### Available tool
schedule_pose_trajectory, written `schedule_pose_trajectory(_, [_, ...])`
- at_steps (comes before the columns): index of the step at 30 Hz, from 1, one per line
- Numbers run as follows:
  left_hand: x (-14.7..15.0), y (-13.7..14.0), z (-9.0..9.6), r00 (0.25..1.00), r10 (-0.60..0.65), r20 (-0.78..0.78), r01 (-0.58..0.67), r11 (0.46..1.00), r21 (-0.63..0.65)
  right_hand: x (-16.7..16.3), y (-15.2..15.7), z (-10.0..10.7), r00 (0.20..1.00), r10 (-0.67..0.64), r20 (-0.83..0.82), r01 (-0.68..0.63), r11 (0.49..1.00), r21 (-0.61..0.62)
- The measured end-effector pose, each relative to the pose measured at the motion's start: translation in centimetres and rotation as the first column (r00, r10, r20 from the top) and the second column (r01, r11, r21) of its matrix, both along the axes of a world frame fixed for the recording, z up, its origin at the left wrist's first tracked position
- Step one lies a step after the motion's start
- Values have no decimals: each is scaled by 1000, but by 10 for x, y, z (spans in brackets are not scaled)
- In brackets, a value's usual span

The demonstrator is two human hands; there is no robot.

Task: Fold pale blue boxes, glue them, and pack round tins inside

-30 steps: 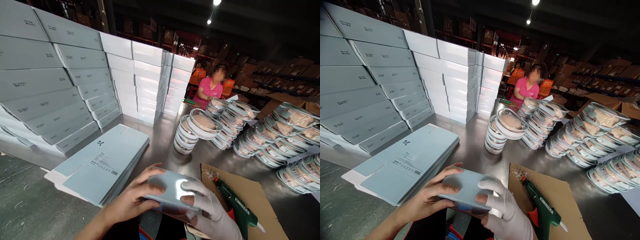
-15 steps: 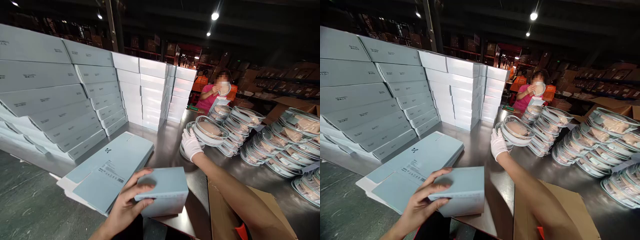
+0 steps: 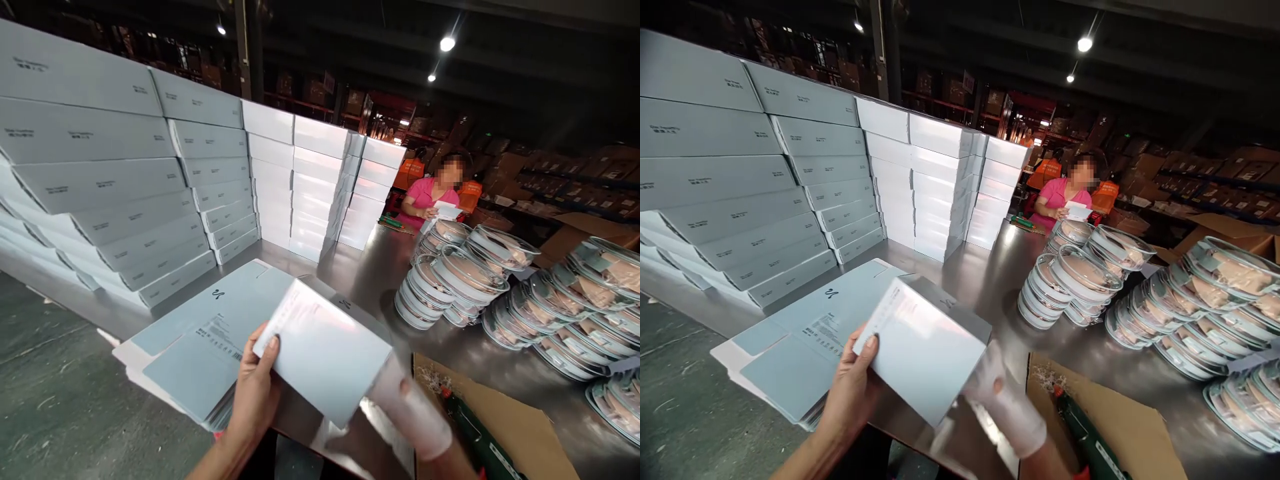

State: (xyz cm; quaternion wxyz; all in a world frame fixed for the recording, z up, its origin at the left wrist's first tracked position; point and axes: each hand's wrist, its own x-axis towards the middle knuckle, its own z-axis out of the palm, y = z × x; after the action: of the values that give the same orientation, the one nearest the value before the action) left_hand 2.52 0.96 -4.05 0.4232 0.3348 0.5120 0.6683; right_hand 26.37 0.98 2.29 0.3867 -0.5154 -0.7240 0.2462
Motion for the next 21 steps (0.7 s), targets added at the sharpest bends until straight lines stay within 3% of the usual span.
schedule_pose_trajectory(3, [9, -3, 7, 983, -92, -159, 94, 996, 1, -15, -25, -17, 999, -30, -15, 30, 999, 11])
schedule_pose_trajectory(5, [-5, -1, 17, 931, -130, -340, 143, 990, 15, -15, -12, -17, 993, -116, 23, 114, 992, 49])
schedule_pose_trajectory(7, [-36, 6, 29, 833, -102, -543, 132, 991, 15, -9, 18, -14, 968, -229, 101, 219, 971, 96])
schedule_pose_trajectory(10, [-94, 31, 39, 623, -1, -783, -41, 999, -34, -4, 71, -14, 916, -293, 274, 265, 955, 133])
schedule_pose_trajectory(12, [-128, 52, 40, 477, -29, -879, -171, 977, -125, -10, 97, -23, 872, -267, 410, 237, 964, 122])
schedule_pose_trajectory(14, [-153, 70, 37, 366, -133, -921, -277, 929, -245, -19, 111, -36, 823, -237, 517, 217, 971, 100])
schedule_pose_trajectory(18, [-175, 84, 41, 223, -338, -914, -401, 823, -402, -31, 101, -48, 748, -257, 612, 215, 966, 144])
schedule_pose_trajectory(21, [-173, 69, 64, 99, -308, -946, -440, 839, -319, -33, 65, -28, 736, -339, 586, 207, 937, 282])
